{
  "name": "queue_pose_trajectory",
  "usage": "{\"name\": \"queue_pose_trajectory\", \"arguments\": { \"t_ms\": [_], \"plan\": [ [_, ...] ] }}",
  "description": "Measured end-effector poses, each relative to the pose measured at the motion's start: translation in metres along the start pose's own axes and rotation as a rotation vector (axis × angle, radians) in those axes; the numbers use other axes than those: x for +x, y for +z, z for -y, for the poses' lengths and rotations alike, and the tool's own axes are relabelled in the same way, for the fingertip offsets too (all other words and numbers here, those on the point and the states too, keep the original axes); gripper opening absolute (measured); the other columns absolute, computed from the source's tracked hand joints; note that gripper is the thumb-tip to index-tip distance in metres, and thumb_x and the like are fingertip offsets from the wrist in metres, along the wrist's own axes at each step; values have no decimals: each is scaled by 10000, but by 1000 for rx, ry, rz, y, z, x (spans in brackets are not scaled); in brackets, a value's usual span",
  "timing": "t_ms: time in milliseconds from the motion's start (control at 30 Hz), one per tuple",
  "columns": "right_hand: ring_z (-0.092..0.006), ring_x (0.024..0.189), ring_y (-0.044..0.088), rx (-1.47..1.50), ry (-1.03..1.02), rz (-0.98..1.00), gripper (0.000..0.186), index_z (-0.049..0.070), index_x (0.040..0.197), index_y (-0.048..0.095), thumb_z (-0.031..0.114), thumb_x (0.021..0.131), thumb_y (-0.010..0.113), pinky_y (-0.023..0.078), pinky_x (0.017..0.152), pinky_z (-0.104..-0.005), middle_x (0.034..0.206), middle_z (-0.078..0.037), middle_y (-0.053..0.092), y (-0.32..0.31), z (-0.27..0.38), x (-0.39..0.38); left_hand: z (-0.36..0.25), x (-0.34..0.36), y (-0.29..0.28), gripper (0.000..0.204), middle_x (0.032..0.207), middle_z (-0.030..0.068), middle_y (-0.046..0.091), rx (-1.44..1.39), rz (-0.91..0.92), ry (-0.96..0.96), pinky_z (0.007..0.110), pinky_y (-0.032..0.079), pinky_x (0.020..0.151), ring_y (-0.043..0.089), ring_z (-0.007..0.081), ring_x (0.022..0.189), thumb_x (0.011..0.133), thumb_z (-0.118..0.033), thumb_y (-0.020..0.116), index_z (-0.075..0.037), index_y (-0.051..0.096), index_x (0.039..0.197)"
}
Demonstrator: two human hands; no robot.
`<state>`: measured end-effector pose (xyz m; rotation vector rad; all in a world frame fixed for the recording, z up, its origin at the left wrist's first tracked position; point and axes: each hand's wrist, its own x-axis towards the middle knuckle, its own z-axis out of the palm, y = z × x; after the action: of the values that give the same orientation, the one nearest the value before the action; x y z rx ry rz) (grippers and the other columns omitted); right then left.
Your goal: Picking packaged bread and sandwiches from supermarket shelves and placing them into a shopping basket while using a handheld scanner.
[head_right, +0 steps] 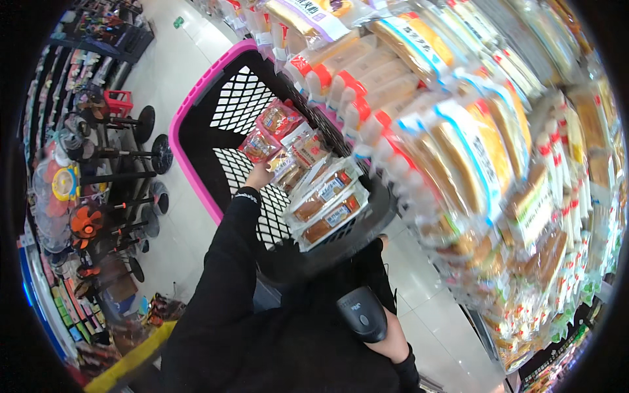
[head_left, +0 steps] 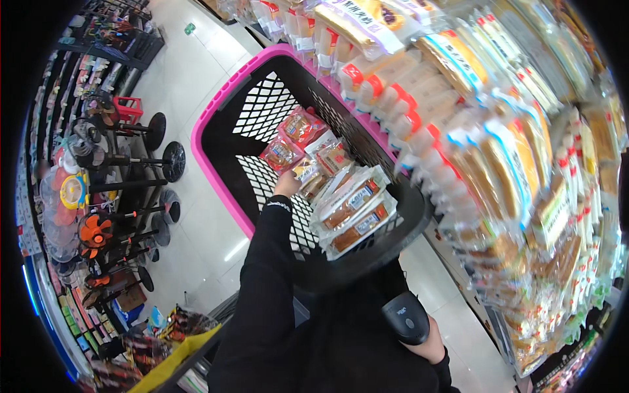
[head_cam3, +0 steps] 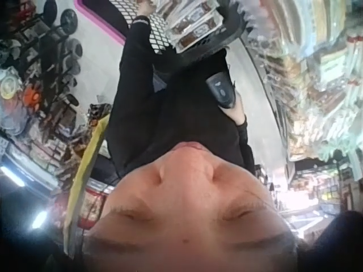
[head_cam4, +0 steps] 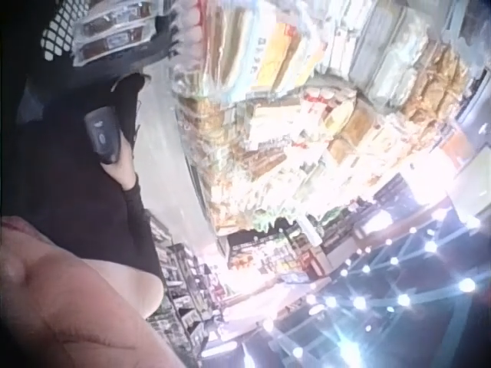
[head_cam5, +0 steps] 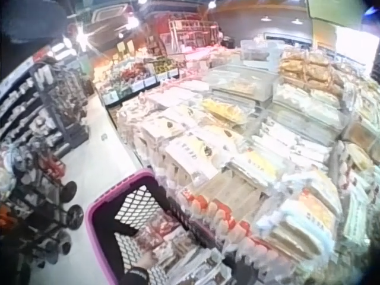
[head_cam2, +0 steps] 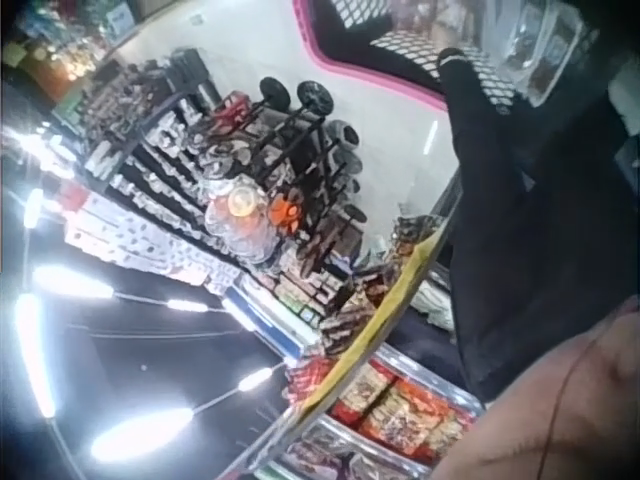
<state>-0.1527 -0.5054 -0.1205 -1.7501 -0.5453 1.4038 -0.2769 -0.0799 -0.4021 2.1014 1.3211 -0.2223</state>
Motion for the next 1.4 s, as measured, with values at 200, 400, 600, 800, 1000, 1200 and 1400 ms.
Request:
{"name": "queue_pose_trajectory", "arguments": {
  "t_ms": [200,400,600,800,1000,1200,1400],
  "plan": [
    [-175,825,564,83,205,-116,482,-11,976,521,78,529,678,424,743,-284,880,-104,591,11,-8,21,-2,28,46,457,1012,179,515,267,109,-106,409,430,794,477,341,1000,626,-161,645,-22,473,1026],
    [-192,862,534,194,318,-326,483,-3,1006,526,56,577,738,425,763,-295,939,-115,562,23,-6,21,12,42,67,743,1145,158,411,435,-68,36,472,322,885,391,317,1089,591,-199,693,-48,312,1211],
    [-236,858,546,-27,329,-236,477,14,995,531,120,582,745,445,740,-323,939,-135,566,19,3,39,8,42,76,943,1121,169,415,493,-77,23,482,277,919,398,308,1079,543,-349,718,-43,221,1283],
    [-162,764,557,-2,276,-141,491,-2,947,529,129,512,716,432,702,-278,849,-93,590,15,4,51,-8,40,72,1021,1114,165,425,546,31,5,474,276,919,416,299,1061,484,-343,751,-62,204,1300],
    [-170,769,560,73,220,-164,479,-2,965,524,97,529,696,431,706,-277,845,-99,591,11,11,49,-14,30,58,1026,1152,178,425,540,143,-39,468,298,924,423,323,1083,484,-319,746,-68,186,1306],
    [-189,784,565,18,-12,-193,431,-3,960,528,76,557,660,428,719,-274,850,-113,590,-4,16,29,-48,17,-34,884,1077,183,520,98,626,-55,299,424,815,525,238,982,513,-281,727,3,296,1231],
    [-208,848,563,-63,-239,-166,465,-1,1047,497,25,606,638,422,759,-279,915,-115,576,-19,34,-7,-79,-80,-132,801,1117,153,472,-821,844,67,336,389,854,500,228,970,659,-300,663,22,257,1271]
  ]
}}
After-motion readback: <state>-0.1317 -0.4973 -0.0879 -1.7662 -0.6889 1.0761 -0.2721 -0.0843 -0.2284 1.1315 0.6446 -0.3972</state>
